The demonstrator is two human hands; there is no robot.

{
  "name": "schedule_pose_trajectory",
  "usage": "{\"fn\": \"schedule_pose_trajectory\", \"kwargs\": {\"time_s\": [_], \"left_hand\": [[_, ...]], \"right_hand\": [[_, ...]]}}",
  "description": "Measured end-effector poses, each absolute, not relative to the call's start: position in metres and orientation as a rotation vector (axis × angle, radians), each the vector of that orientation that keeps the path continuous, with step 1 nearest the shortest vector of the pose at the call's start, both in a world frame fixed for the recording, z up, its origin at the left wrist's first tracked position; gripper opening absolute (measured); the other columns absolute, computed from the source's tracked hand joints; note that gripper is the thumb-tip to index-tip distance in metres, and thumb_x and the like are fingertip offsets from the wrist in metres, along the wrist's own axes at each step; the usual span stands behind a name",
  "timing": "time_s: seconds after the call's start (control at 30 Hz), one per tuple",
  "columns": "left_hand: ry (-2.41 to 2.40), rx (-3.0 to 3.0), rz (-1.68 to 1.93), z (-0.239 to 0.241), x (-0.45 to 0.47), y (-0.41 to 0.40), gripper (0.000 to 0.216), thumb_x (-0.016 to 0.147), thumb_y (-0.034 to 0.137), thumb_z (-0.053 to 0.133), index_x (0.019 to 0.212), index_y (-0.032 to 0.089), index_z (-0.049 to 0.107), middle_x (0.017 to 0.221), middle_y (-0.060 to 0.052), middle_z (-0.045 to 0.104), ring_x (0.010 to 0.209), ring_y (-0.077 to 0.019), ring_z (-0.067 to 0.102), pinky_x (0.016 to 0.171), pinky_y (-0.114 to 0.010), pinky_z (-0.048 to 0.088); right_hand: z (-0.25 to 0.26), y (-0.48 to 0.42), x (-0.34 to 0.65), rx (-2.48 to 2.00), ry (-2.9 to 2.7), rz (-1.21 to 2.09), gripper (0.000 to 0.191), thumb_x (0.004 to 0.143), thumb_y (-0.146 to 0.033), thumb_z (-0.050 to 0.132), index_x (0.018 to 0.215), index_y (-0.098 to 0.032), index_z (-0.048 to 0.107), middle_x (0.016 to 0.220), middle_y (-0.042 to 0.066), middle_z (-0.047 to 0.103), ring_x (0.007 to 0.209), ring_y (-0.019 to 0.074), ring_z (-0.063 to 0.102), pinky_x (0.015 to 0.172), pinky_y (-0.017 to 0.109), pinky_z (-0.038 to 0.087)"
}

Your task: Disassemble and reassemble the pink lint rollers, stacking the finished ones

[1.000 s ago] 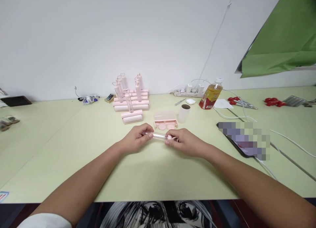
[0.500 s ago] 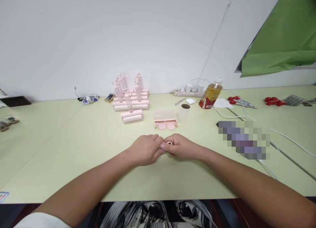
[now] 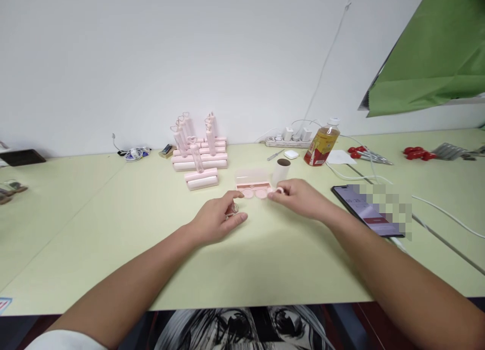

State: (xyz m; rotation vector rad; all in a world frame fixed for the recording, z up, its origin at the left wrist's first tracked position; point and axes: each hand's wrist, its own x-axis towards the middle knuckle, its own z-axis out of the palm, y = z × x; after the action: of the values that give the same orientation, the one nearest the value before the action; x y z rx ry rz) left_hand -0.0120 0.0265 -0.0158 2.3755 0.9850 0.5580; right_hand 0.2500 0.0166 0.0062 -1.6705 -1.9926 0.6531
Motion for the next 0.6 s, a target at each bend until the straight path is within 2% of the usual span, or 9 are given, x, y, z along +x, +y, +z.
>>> {"fn": "schedule_pose_trajectory", "kwargs": {"time_s": [0.07,0.17,0.33,0.47,0.6], "left_hand": [[0.974,2.343,0.580,-0.017,-0.013,0.026,0.039,0.091,0.036,0.047,0.126,0.022,0.039,0.068,0.006,0.049,0.059,-0.0131,0.048,0.060,-0.026,0.035],[0.953,2.306,0.587,-0.019,-0.013,0.025,0.031,0.090,0.029,0.046,0.119,0.023,0.038,0.069,0.006,0.048,0.060,-0.0126,0.046,0.061,-0.026,0.035],[0.909,2.248,0.626,-0.023,-0.010,0.023,0.024,0.088,0.027,0.048,0.109,0.023,0.037,0.078,0.004,0.051,0.060,-0.0111,0.043,0.059,-0.026,0.035],[0.879,2.224,0.674,-0.024,-0.007,0.022,0.015,0.089,0.030,0.049,0.097,0.023,0.039,0.072,0.005,0.047,0.058,-0.0106,0.039,0.056,-0.025,0.034],[0.814,2.303,0.827,-0.024,-0.006,0.024,0.013,0.089,0.032,0.053,0.093,0.021,0.047,0.081,0.000,0.054,0.072,-0.0130,0.049,0.065,-0.026,0.041]], "right_hand": [[0.007,0.026,0.268,-1.925,-1.954,0.509,0.042,0.082,-0.046,0.055,0.057,-0.021,0.034,0.055,-0.004,0.034,0.050,0.0106,0.030,0.049,0.027,0.019],[0.001,0.039,0.283,-2.159,-1.921,0.484,0.036,0.082,-0.040,0.052,0.057,-0.020,0.036,0.055,-0.002,0.042,0.050,0.0116,0.034,0.049,0.028,0.020],[-0.015,0.057,0.281,-2.206,-1.916,0.369,0.031,0.084,-0.040,0.049,0.061,-0.020,0.049,0.062,0.004,0.056,0.055,0.0154,0.046,0.052,0.029,0.025],[-0.022,0.069,0.276,-2.210,-1.917,0.304,0.034,0.087,-0.041,0.046,0.064,-0.018,0.056,0.067,0.009,0.062,0.060,0.0185,0.052,0.053,0.029,0.026],[-0.022,0.071,0.276,-2.209,-1.912,0.305,0.039,0.088,-0.046,0.045,0.063,-0.019,0.057,0.066,0.009,0.063,0.060,0.0190,0.053,0.053,0.029,0.026]]}}
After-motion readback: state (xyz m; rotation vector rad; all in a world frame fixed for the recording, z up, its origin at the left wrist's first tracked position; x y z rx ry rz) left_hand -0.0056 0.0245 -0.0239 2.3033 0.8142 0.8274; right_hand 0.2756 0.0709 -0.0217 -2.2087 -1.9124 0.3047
